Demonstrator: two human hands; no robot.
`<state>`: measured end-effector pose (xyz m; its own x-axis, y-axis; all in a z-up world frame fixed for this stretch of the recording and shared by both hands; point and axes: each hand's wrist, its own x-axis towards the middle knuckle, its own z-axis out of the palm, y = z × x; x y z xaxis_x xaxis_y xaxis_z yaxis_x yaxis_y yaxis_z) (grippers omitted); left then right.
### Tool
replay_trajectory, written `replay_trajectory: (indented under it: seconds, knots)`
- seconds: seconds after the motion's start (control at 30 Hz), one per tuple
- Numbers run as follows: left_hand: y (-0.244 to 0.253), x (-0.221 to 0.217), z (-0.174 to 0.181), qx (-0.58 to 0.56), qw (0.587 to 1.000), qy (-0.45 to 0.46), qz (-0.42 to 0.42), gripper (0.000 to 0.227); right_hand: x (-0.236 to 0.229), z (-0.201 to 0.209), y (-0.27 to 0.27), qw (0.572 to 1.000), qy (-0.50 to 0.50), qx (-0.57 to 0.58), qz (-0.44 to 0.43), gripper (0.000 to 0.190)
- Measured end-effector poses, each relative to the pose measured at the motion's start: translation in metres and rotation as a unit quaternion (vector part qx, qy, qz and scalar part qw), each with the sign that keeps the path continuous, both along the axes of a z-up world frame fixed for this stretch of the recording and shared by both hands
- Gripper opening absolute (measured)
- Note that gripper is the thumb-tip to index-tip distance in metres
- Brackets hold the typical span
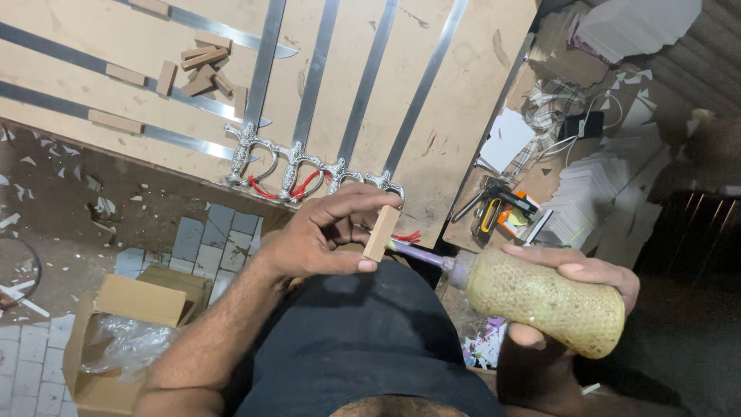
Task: The person places small wooden blocks onto the blades of several swords laid out on a table. They then pick up a glue bottle and apply glue to the blocks before pressing them onto the blades.
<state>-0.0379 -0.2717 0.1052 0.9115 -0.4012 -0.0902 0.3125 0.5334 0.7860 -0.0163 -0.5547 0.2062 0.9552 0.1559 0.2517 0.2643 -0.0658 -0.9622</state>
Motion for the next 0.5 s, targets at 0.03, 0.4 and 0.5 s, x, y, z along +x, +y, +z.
replay_trajectory:
  seconds: [0.03, 0.4, 0.5]
  knots:
    - [-0.001, 0.000, 0.000, -0.008, 1.000, -0.003, -0.003, 0.074, -0.001, 0.002, 0.001, 1.000, -0.001, -0.013, -0.010, 0.068]
    - [-0.005, -0.001, -0.002, -0.017, 1.000, -0.023, 0.007, 0.071, 0.008, -0.012, -0.018, 0.995, -0.065, -0.069, 0.009, 0.065]
    - [-0.006, -0.001, -0.001, -0.002, 1.000, -0.019, 0.008, 0.073, 0.009, -0.016, -0.017, 0.992, -0.113, -0.054, 0.018, 0.065]
